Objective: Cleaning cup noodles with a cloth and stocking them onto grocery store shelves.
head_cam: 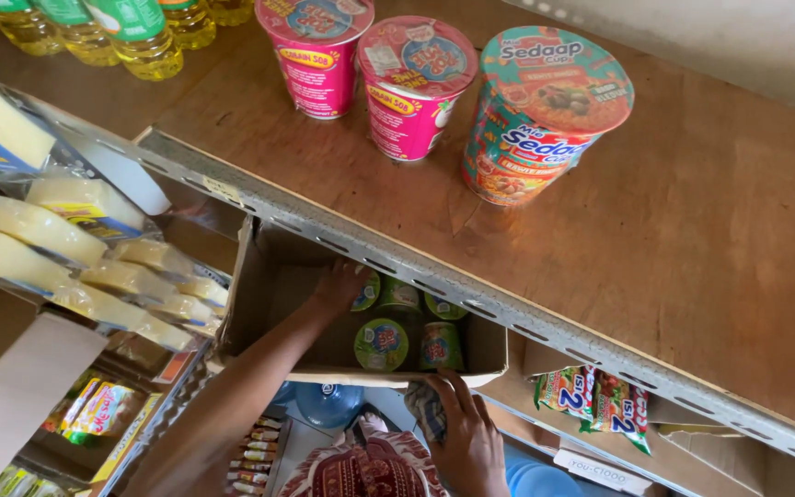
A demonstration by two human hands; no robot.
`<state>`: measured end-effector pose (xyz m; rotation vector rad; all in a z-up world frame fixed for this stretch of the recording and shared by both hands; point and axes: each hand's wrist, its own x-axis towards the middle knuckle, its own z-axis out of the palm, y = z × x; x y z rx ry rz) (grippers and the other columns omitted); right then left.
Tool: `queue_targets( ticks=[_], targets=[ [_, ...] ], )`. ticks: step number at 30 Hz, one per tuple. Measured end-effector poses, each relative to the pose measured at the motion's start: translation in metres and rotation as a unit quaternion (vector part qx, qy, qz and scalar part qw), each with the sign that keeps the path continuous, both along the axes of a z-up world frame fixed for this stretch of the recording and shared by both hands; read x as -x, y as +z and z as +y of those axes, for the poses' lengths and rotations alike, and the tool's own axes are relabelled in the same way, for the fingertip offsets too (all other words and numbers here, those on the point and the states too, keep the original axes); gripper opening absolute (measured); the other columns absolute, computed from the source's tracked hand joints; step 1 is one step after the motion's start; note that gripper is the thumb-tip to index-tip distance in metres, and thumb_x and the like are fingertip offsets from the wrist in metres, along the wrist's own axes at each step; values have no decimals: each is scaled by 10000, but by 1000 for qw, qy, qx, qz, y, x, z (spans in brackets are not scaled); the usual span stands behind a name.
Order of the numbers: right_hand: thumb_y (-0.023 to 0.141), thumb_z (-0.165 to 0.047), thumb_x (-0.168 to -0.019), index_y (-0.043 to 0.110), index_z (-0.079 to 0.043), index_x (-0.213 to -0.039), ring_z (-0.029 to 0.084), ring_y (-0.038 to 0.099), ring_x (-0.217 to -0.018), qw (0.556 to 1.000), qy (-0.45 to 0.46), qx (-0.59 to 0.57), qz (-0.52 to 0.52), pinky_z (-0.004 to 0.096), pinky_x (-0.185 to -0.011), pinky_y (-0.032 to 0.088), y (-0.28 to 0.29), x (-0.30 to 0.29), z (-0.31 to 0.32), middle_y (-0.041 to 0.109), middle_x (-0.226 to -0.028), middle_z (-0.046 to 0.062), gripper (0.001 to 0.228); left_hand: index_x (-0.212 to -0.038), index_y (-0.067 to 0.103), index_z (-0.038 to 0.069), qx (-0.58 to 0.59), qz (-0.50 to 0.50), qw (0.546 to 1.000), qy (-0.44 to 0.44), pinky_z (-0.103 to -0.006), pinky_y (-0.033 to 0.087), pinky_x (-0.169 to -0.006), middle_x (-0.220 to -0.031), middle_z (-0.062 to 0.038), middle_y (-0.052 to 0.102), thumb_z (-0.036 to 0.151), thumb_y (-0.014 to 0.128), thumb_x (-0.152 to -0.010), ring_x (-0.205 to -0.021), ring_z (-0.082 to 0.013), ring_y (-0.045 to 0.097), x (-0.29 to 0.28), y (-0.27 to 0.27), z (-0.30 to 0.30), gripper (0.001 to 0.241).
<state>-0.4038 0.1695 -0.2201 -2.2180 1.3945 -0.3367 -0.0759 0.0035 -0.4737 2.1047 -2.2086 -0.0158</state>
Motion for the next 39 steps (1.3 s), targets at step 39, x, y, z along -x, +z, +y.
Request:
queue_targets(
  ticks=[39],
  targets=[
    [609, 9, -674, 627, -24, -1134, 267, 634, -1163, 849, 68, 70, -519, 399, -1032, 501, 77, -101, 6, 643, -1255, 162, 462, -1554, 217, 19, 364, 807, 457, 88, -459, 496, -1104, -1600, -231, 396, 445, 938, -694, -1336, -325, 538, 84, 290, 204, 1201]
  ],
)
